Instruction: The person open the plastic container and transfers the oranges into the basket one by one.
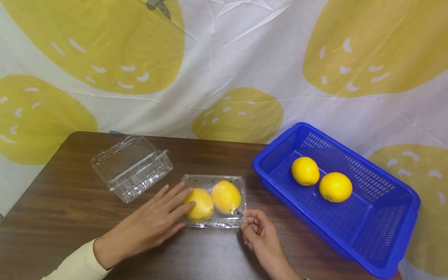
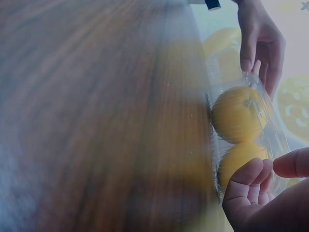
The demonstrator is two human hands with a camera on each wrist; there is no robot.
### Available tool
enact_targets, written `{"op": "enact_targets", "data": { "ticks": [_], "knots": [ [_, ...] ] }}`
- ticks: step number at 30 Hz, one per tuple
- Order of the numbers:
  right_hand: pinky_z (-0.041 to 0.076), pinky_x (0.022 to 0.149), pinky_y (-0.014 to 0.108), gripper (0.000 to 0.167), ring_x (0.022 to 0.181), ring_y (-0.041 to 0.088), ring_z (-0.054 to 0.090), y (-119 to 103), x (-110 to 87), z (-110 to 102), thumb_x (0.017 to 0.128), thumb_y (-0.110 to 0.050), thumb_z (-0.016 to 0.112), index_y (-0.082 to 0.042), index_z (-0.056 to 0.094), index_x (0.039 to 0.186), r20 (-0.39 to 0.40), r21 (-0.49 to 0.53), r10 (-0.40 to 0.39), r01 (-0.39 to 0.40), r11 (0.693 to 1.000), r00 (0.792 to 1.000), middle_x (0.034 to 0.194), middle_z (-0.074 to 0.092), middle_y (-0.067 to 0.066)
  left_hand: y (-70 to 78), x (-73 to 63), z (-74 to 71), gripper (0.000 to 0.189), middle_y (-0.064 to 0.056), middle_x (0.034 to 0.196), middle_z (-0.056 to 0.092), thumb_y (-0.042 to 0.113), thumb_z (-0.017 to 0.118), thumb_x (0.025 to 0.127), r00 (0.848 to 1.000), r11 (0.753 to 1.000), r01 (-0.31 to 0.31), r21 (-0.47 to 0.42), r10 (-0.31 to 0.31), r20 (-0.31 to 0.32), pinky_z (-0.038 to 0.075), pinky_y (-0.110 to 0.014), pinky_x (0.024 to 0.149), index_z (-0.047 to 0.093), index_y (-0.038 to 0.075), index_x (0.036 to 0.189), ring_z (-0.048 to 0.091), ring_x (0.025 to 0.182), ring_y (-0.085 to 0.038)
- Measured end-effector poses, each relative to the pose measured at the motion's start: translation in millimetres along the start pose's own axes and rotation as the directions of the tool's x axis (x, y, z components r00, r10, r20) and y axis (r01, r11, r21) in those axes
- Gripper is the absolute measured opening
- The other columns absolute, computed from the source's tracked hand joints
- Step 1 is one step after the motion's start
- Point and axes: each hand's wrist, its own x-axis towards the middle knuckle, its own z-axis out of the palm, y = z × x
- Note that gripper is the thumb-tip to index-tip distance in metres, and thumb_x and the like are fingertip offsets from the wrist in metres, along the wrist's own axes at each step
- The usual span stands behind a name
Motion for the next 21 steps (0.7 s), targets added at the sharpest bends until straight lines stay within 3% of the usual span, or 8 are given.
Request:
{"op": "enact_targets", "data": {
  "ticks": [11,21],
  "knots": [
    [0.056,0.062,0.026,0.024,0.070,0.013,0.061,0.8,0.3,-1.2,0.099,0.011,0.065,0.014,0.062,0.123,0.007,-0.003,0.002,-0.002,1.000,1.000,0.096,0.068,0.013,-1.0,-1.5,2.0,0.062,-0.022,0.162,0.054,0.033,0.080,0.100,1.000,1.000,-0.018,0.008,0.018,0.001,0.047,-0.062,0.118,0.060,0.007,0.153,0.061,0.140,-0.044],
    [0.056,0.063,0.026,0.025,0.071,0.014,0.061,0.7,1.4,-2.5,0.100,0.010,0.065,0.014,0.061,0.124,0.020,0.000,0.019,-0.019,1.000,1.000,0.097,0.068,0.012,-5.0,-2.0,3.6,0.062,-0.027,0.158,0.057,0.026,0.085,0.097,0.996,0.997,-0.065,-0.047,0.062,-0.065,0.049,-0.056,0.117,0.063,0.002,0.149,0.065,0.135,-0.046]
  ]
}}
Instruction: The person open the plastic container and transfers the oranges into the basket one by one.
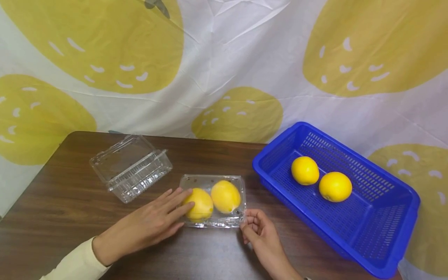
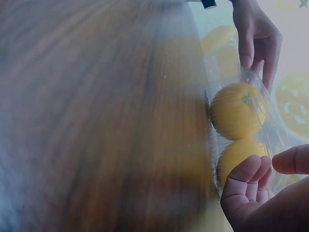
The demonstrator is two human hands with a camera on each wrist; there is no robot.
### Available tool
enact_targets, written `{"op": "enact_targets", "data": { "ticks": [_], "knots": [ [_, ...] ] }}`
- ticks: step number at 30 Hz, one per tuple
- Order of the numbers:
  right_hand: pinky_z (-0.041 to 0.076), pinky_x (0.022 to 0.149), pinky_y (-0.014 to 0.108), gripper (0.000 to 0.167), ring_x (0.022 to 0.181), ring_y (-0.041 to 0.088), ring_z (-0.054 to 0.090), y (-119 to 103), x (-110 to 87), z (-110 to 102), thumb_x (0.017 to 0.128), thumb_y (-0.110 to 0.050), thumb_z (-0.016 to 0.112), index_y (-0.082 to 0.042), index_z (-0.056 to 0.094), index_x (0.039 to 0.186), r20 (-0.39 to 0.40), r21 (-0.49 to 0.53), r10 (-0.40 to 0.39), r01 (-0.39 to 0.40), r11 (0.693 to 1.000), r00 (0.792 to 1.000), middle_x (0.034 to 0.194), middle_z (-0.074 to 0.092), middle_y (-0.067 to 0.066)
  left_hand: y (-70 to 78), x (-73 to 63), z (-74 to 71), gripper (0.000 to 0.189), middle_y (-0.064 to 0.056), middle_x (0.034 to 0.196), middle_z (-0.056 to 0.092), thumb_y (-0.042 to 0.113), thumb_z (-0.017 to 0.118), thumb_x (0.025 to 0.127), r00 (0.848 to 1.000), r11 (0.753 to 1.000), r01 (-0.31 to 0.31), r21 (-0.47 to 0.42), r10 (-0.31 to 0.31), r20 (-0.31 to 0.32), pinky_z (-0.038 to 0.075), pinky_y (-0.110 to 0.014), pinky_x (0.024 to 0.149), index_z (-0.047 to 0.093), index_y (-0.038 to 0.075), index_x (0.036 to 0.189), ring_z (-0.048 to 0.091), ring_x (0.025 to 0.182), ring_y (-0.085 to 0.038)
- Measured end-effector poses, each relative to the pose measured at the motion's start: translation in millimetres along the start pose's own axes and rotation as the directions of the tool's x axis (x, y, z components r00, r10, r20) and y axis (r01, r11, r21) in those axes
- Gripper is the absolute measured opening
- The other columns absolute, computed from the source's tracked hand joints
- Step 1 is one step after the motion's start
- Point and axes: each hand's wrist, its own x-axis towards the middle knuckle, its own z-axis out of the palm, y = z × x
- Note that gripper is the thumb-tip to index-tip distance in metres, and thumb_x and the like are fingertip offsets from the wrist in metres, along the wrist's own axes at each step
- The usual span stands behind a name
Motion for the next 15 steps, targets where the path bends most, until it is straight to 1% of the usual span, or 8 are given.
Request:
{"op": "enact_targets", "data": {
  "ticks": [9,15],
  "knots": [
    [0.056,0.063,0.026,0.024,0.071,0.014,0.061,0.3,-0.6,-0.8,0.100,0.010,0.064,0.014,0.061,0.124,0.005,0.005,-0.012,0.012,1.000,1.000,0.096,0.068,0.012,-2.2,1.4,-0.2,0.060,-0.027,0.154,0.060,0.023,0.086,0.095,0.999,0.999,-0.036,0.025,0.037,-0.013,0.056,-0.052,0.111,0.064,0.000,0.146,0.068,0.131,-0.044],
    [0.057,0.063,0.026,0.025,0.071,0.014,0.062,0.2,-0.2,-1.6,0.100,0.010,0.064,0.014,0.061,0.124,0.010,0.002,-0.013,0.013,1.000,1.000,0.095,0.067,0.011,-0.1,4.0,-2.8,0.059,-0.028,0.152,0.061,0.020,0.084,0.096,0.999,0.999,-0.039,0.020,0.039,0.004,0.056,-0.051,0.110,0.062,-0.002,0.146,0.070,0.128,-0.046]
  ]
}}
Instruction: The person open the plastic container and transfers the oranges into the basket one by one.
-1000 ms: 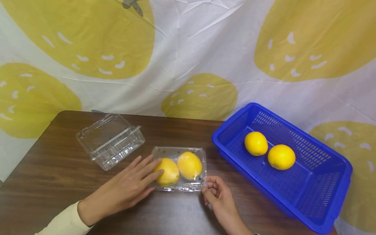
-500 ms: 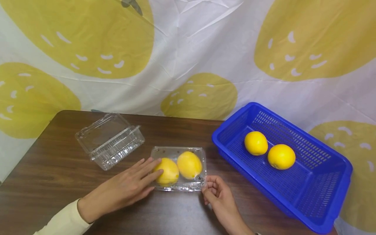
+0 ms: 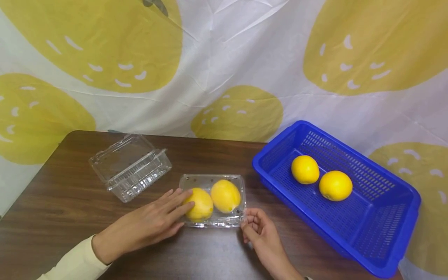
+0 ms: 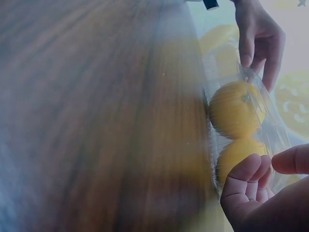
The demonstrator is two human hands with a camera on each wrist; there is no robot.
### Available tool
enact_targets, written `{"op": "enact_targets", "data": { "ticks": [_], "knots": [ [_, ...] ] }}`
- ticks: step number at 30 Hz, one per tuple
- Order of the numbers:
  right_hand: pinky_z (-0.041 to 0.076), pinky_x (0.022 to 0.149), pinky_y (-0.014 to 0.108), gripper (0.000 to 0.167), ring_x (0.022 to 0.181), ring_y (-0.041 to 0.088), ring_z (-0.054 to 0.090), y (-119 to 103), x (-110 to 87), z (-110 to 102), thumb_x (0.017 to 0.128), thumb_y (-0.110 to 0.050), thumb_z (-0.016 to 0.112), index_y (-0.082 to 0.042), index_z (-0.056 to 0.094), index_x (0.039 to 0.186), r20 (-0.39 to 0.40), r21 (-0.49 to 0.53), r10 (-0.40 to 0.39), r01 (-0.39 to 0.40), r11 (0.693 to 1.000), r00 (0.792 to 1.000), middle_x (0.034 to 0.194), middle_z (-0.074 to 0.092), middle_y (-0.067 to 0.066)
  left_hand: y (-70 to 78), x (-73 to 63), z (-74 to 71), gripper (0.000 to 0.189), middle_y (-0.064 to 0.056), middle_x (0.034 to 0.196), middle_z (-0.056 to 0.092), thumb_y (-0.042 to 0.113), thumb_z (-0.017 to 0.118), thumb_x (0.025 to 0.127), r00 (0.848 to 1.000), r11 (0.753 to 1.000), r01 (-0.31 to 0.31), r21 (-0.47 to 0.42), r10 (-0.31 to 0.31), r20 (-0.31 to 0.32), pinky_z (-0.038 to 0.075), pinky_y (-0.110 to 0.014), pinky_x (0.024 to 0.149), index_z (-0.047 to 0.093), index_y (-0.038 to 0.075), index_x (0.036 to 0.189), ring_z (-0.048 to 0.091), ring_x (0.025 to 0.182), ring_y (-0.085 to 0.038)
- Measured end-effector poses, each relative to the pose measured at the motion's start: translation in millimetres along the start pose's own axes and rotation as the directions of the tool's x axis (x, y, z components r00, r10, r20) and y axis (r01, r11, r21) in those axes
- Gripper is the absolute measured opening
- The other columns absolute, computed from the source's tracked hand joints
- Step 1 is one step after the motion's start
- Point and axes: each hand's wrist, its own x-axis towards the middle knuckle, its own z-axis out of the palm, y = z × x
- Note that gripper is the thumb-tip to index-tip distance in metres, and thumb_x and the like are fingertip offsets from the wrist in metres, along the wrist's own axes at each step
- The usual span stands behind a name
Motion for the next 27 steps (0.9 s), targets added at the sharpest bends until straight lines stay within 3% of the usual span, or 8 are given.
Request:
{"op": "enact_targets", "data": {
  "ticks": [3,8,10,14,16,19,21,27],
  "knots": [
    [0.057,0.063,0.026,0.025,0.071,0.014,0.062,-0.2,0.1,-0.6,0.100,0.010,0.064,0.014,0.061,0.125,0.006,0.001,-0.005,0.005,1.000,1.000,0.095,0.067,0.011,1.1,1.3,-0.3,0.060,-0.029,0.150,0.063,0.019,0.085,0.095,1.000,1.000,-0.007,0.009,0.008,-0.009,0.057,-0.051,0.109,0.062,-0.002,0.146,0.071,0.125,-0.047],
    [0.056,0.063,0.026,0.024,0.071,0.014,0.062,0.5,-0.4,-1.8,0.100,0.011,0.064,0.014,0.060,0.124,0.018,0.005,-0.021,0.021,1.000,1.000,0.094,0.067,0.011,2.7,1.7,-0.6,0.057,-0.029,0.145,0.066,0.020,0.083,0.096,0.999,0.994,-0.046,0.101,0.048,-0.020,0.059,-0.049,0.107,0.063,-0.003,0.145,0.074,0.122,-0.043],
    [0.056,0.063,0.026,0.024,0.071,0.014,0.062,0.9,-0.6,-2.2,0.100,0.011,0.064,0.014,0.060,0.124,0.021,0.006,-0.025,0.025,1.000,0.999,0.094,0.067,0.011,2.9,1.8,-1.5,0.050,-0.028,0.144,0.067,0.020,0.075,0.102,0.997,0.985,-0.073,0.158,0.076,-0.011,0.059,-0.048,0.107,0.063,-0.003,0.145,0.075,0.120,-0.042],
    [0.056,0.063,0.026,0.025,0.071,0.014,0.062,1.8,-0.7,-2.5,0.100,0.011,0.064,0.014,0.060,0.124,0.026,0.009,-0.029,0.029,1.000,0.999,0.094,0.067,0.010,2.8,2.2,-4.5,0.037,-0.028,0.143,0.067,0.011,0.046,0.116,0.990,0.949,-0.138,0.282,0.134,0.037,0.058,-0.045,0.108,0.064,-0.003,0.145,0.075,0.121,-0.040],
    [0.056,0.063,0.026,0.025,0.071,0.014,0.062,2.0,-0.8,-2.6,0.100,0.011,0.063,0.014,0.060,0.124,0.028,0.010,-0.032,0.032,0.999,0.999,0.094,0.067,0.010,3.4,2.2,-6.0,0.039,-0.028,0.143,0.067,0.004,0.040,0.116,0.987,0.929,-0.162,0.333,0.149,0.064,0.058,-0.044,0.108,0.064,-0.003,0.145,0.075,0.121,-0.039],
    [0.056,0.063,0.026,0.025,0.071,0.014,0.062,1.8,-0.9,-2.4,0.099,0.012,0.063,0.015,0.060,0.124,0.028,0.013,-0.035,0.035,0.999,0.999,0.094,0.067,0.010,5.0,2.0,-7.6,0.042,-0.028,0.144,0.066,-0.005,0.043,0.110,0.984,0.909,-0.176,0.378,0.153,0.089,0.058,-0.042,0.108,0.064,-0.003,0.146,0.074,0.123,-0.038],
    [0.056,0.063,0.026,0.025,0.071,0.014,0.062,1.6,-0.7,-2.3,0.099,0.012,0.063,0.015,0.060,0.124,0.025,0.012,-0.033,0.032,0.999,0.999,0.094,0.067,0.010,5.9,1.7,-7.5,0.044,-0.029,0.145,0.066,-0.007,0.042,0.108,0.985,0.906,-0.172,0.388,0.149,0.089,0.058,-0.042,0.108,0.064,-0.003,0.146,0.074,0.123,-0.037],
    [0.056,0.062,0.027,0.026,0.071,0.015,0.061,0.9,0.5,-2.3,0.099,0.011,0.064,0.013,0.060,0.124,0.010,0.003,-0.014,0.014,1.000,1.000,0.095,0.067,0.012,6.5,2.0,-5.6,0.054,-0.028,0.143,0.067,-0.011,0.023,0.111,0.985,0.891,-0.172,0.421,0.162,0.060,0.057,-0.042,0.110,0.066,-0.003,0.144,0.074,0.123,-0.035]
  ]
}}
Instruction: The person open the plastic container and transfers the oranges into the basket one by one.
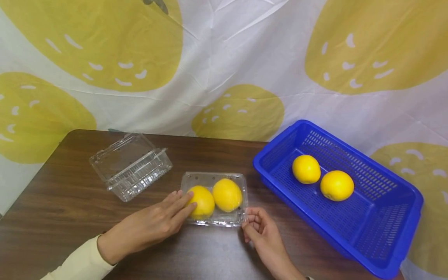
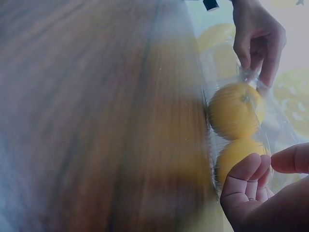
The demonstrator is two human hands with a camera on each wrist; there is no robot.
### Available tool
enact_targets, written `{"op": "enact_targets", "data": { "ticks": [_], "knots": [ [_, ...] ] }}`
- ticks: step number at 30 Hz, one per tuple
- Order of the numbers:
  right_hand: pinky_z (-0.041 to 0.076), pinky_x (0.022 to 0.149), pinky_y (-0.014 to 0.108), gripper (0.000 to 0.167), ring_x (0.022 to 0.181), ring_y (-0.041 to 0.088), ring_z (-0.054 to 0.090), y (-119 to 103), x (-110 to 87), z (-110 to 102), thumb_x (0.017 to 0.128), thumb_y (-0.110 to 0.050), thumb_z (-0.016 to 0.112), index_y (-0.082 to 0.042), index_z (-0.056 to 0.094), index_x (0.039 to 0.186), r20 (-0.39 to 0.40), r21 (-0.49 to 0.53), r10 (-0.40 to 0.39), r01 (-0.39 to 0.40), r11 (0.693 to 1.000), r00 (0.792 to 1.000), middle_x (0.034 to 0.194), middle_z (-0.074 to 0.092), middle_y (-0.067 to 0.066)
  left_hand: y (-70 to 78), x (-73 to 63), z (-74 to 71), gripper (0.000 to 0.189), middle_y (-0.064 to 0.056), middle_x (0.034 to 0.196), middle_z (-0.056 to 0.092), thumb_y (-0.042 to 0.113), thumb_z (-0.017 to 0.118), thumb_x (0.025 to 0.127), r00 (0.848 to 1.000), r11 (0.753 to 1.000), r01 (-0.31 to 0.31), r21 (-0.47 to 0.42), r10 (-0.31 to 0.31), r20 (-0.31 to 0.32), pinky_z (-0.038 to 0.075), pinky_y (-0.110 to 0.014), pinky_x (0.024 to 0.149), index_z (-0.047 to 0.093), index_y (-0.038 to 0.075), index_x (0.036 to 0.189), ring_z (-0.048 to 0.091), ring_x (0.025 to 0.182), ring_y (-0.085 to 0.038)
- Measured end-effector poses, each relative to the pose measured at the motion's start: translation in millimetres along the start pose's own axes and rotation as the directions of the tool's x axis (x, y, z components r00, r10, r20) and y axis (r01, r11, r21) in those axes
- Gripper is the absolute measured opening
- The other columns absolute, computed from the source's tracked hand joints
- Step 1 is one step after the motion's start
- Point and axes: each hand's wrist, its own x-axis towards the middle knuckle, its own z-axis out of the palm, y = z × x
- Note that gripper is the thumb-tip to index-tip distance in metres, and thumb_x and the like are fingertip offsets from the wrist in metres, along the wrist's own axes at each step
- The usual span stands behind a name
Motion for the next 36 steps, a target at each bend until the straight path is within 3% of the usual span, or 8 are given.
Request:
{"op": "enact_targets", "data": {
  "ticks": [3,10,14,18,24,36],
  "knots": [
    [0.056,0.063,0.027,0.026,0.071,0.016,0.061,0,0.4,0,0.100,0.011,0.064,0.013,0.060,0.125,0.000,-0.003,0.004,-0.004,1.000,1.000,0.095,0.067,0.013,-0.4,0.7,0.3,0.051,-0.027,0.141,0.068,-0.010,0.027,0.112,1.000,1.000,-0.001,0.004,0.001,-0.008,0.057,-0.041,0.110,0.066,-0.003,0.143,0.074,0.123,-0.034],
    [0.055,0.062,0.027,0.024,0.070,0.016,0.061,2,0.7,-2,0.099,0.012,0.064,0.013,0.060,0.122,0.009,-0.001,-0.014,0.014,1.000,1.000,0.092,0.066,0.012,-1.3,0.5,-0.8,0.043,-0.026,0.142,0.069,-0.002,0.051,0.104,1.000,0.999,0.009,-0.034,-0.009,0.016,0.058,-0.041,0.109,0.066,-0.003,0.145,0.075,0.122,-0.033],
    [0.055,0.061,0.027,0.024,0.069,0.016,0.061,2,1.3,-2,0.099,0.013,0.064,0.013,0.060,0.122,0.012,0.003,-0.032,0.032,0.999,0.999,0.092,0.067,0.013,1.6,3.5,0.8,0.043,-0.028,0.140,0.070,-0.008,0.036,0.111,0.999,0.994,0.046,-0.100,-0.046,0.001,0.060,-0.043,0.106,0.067,-0.005,0.140,0.076,0.119,-0.035],
    [0.055,0.061,0.027,0.023,0.070,0.015,0.061,0,1.9,-3,0.099,0.013,0.064,0.013,0.060,0.122,0.011,-0.002,-0.030,0.030,1.000,0.999,0.093,0.067,0.014,7.4,9.5,3.1,0.057,-0.028,0.133,0.073,-0.005,0.016,0.113,0.993,0.986,0.096,-0.134,-0.104,-0.053,0.063,-0.043,0.101,0.070,-0.005,0.133,0.078,0.109,-0.037],
    [0.057,0.063,0.026,0.023,0.071,0.013,0.062,-4,2.5,-5,0.100,0.012,0.063,0.014,0.060,0.122,0.017,-0.024,-0.016,0.017,1.000,1.000,0.095,0.067,0.015,15.8,13.3,5.5,0.051,-0.026,0.125,0.075,-0.004,0.023,0.111,0.982,0.985,0.147,-0.090,-0.156,-0.103,0.064,-0.042,0.098,0.071,-0.005,0.127,0.077,0.104,-0.036],
    [0.056,0.062,0.026,0.023,0.070,0.014,0.061,-2,2.3,-4,0.099,0.012,0.064,0.012,0.060,0.122,0.006,-0.024,-0.015,0.016,1.000,1.000,0.094,0.067,0.015,20.6,16.0,3.5,0.051,-0.030,0.126,0.073,-0.007,0.020,0.111,0.984,0.986,0.162,-0.042,-0.164,-0.065,0.063,-0.045,0.100,0.068,-0.008,0.128,0.078,0.105,-0.038]
  ]
}}
